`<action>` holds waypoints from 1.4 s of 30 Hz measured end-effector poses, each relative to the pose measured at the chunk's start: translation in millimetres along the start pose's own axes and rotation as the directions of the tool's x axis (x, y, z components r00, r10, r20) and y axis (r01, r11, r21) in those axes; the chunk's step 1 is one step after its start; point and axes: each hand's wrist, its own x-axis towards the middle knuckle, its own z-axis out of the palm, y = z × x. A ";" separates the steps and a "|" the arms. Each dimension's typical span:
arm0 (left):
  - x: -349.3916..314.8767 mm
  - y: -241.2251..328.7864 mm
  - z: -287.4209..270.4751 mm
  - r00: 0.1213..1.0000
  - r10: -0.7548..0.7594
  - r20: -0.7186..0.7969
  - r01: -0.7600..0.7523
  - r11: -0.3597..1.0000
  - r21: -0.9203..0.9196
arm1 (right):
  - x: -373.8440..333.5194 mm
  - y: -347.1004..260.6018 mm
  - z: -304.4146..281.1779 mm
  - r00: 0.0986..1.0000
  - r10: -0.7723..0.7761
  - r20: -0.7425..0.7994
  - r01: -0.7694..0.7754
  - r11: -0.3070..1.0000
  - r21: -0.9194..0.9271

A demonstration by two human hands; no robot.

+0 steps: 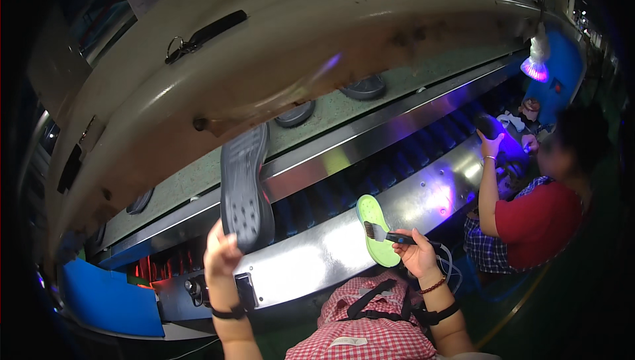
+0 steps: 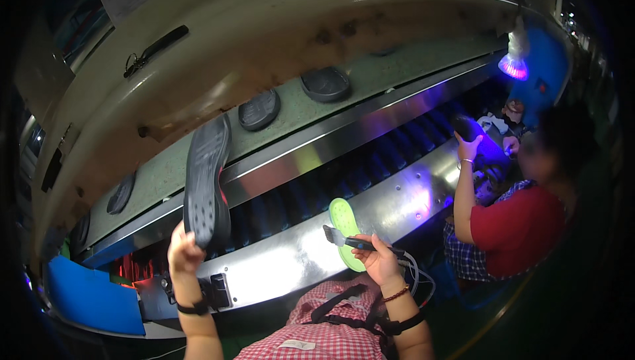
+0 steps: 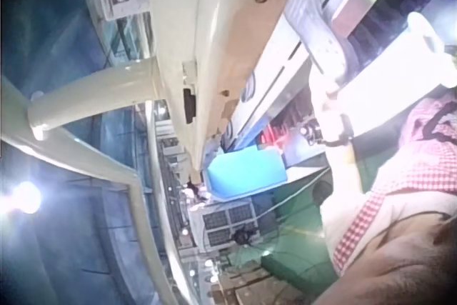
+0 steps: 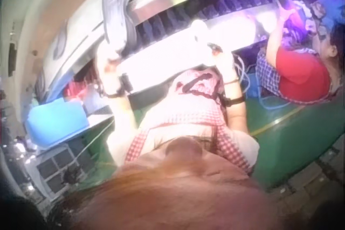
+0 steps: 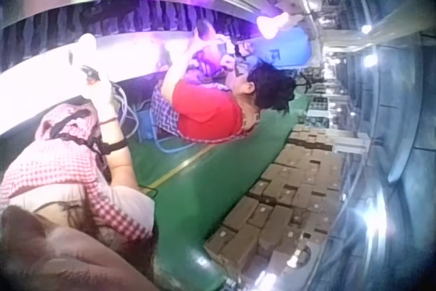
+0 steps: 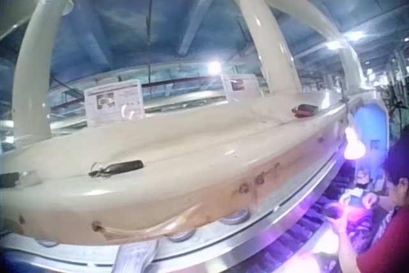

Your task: The worker applies a liquid substance to shoe soles using a brush and then places the treated soles onto a conveyor belt.

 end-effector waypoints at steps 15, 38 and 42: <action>42.8 -151.6 117.7 0.951 -0.306 0.048 0.296 0.944 0.145 | 40.2 -6.6 38.4 0.977 -0.181 0.116 0.145 0.952 0.270; 156.2 -202.6 163.2 0.896 -0.018 -0.444 0.000 0.999 -0.040 | 6.6 -26.4 9.8 0.967 -0.250 0.043 0.235 0.947 0.217; 157.4 -203.3 169.2 0.859 0.008 -0.512 -0.081 0.989 -0.121 | 6.3 -27.7 10.5 0.973 -0.232 0.008 0.229 0.962 0.150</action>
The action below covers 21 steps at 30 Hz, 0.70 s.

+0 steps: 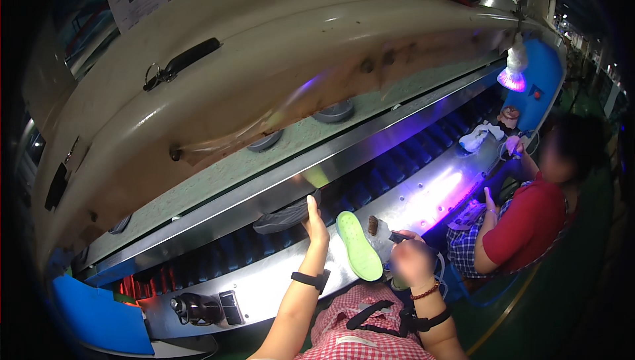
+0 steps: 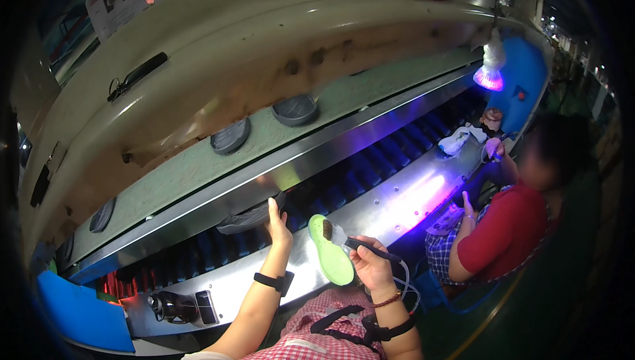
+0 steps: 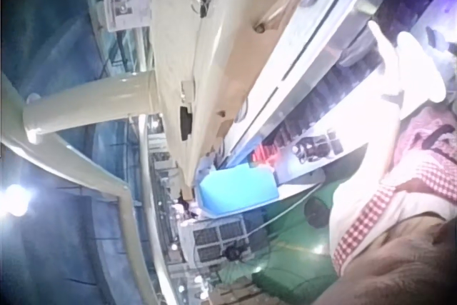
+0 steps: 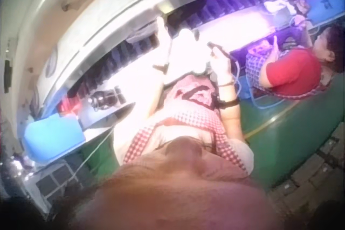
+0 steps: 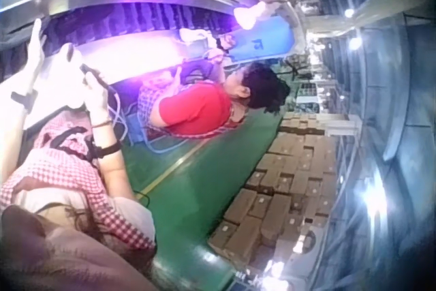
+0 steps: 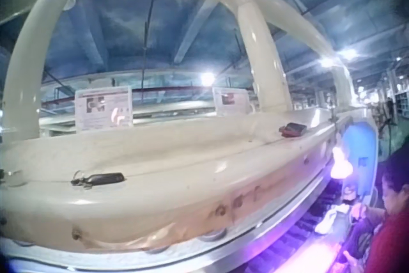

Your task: The worker applies a liquid substance to shoe soles using a brush and then places the treated soles onto a conveyor belt.

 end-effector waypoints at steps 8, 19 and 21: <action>-0.6 -3.3 -8.4 0.967 0.113 -0.230 -0.144 0.982 -0.124 | -1.0 -1.1 -2.7 0.996 0.069 0.055 -0.072 0.996 0.045; -65.3 19.1 -154.7 0.989 -0.081 0.120 0.090 0.994 -0.069 | 15.7 2.6 0.6 0.990 0.124 0.072 -0.126 0.992 0.020; -79.7 42.5 -190.7 0.993 0.031 0.114 -0.037 0.998 0.043 | 22.5 8.6 -2.3 0.988 0.141 0.060 -0.143 0.990 0.019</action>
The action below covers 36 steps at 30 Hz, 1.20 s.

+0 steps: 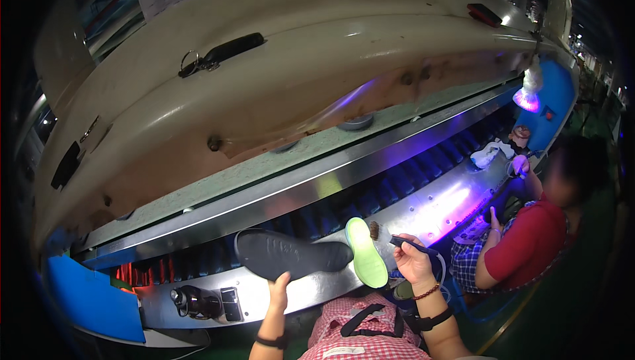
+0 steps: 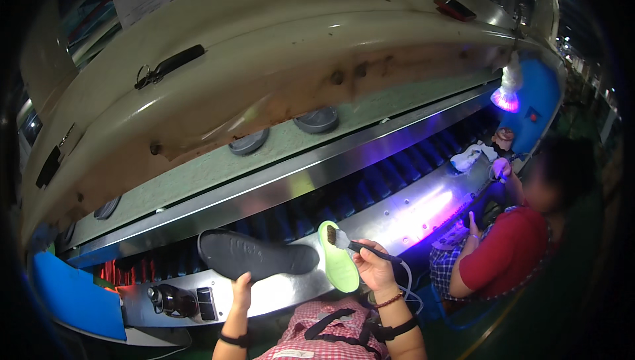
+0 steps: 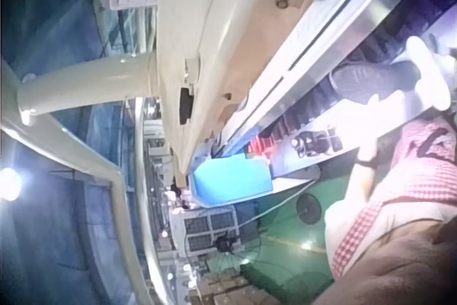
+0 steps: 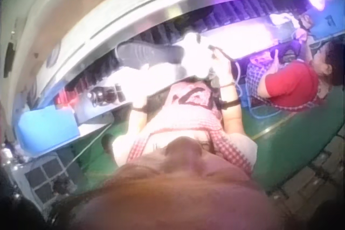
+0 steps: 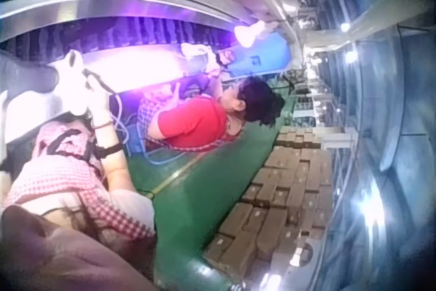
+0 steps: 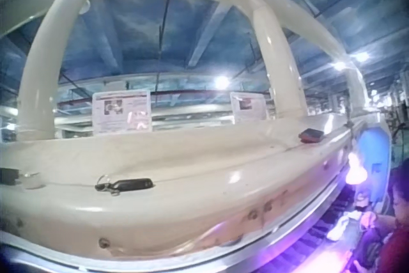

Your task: The worker applies a liquid substance to shoe soles using a brush and then places the treated soles onto a conveyor belt.

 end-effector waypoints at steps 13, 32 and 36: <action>-17.3 23.5 -37.1 0.942 -0.324 0.086 0.317 0.944 0.088 | 15.9 50.2 6.0 0.989 0.127 0.080 -0.125 0.992 -0.035; 10.0 32.2 24.6 0.693 -0.264 0.671 0.504 0.843 -0.189 | -32.5 46.9 68.6 0.966 0.076 0.249 -0.009 0.966 -0.257; -4.3 52.6 64.0 0.730 -0.194 0.655 0.555 0.727 -0.404 | -30.5 50.5 84.0 0.975 0.100 0.198 0.009 0.876 -0.483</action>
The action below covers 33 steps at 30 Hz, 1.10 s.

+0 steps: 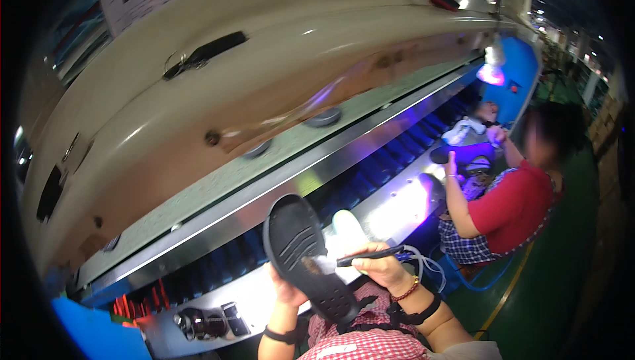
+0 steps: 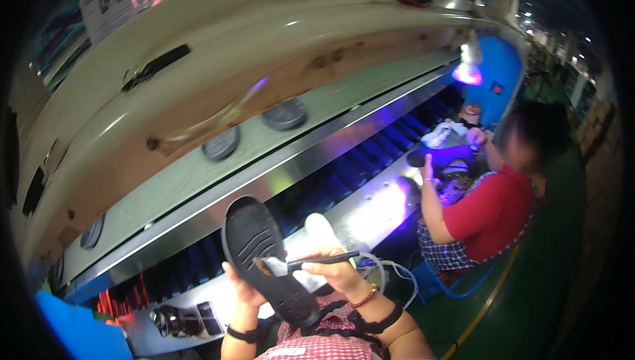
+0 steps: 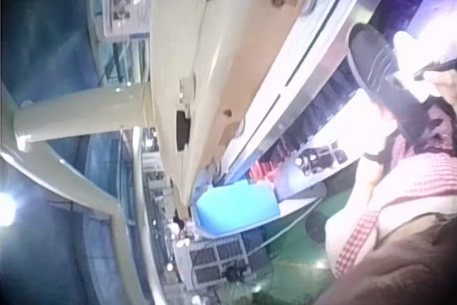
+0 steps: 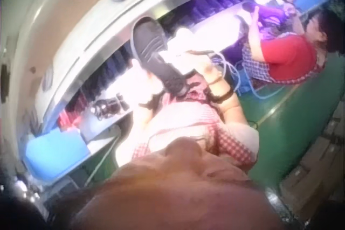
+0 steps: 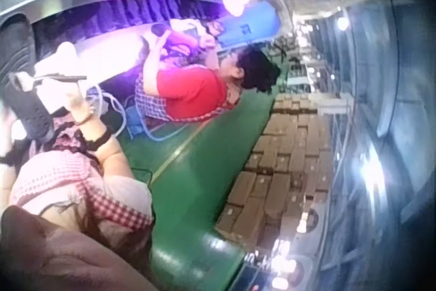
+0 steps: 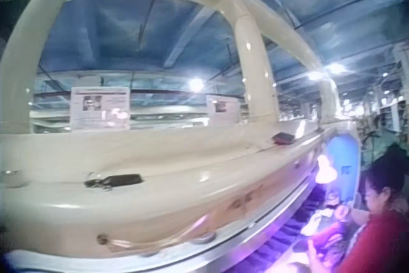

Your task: The worker applies a liquid substance to shoe soles using a brush and then places the treated soles onto a conveyor belt.

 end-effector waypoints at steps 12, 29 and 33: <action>-12.0 -10.1 27.6 1.000 -0.010 0.005 0.011 0.982 -0.188 | 45.7 19.3 4.7 0.991 0.132 -0.004 -0.132 0.991 -0.032; -18.9 -19.9 6.5 0.993 0.073 -0.092 -0.087 0.983 -0.160 | 85.6 25.2 25.1 0.996 0.011 0.091 0.017 0.952 -0.304; -16.1 -32.1 -9.4 0.940 0.146 -0.308 -0.177 0.981 -0.076 | 78.5 40.4 43.2 0.986 -0.126 0.111 0.166 0.831 -0.530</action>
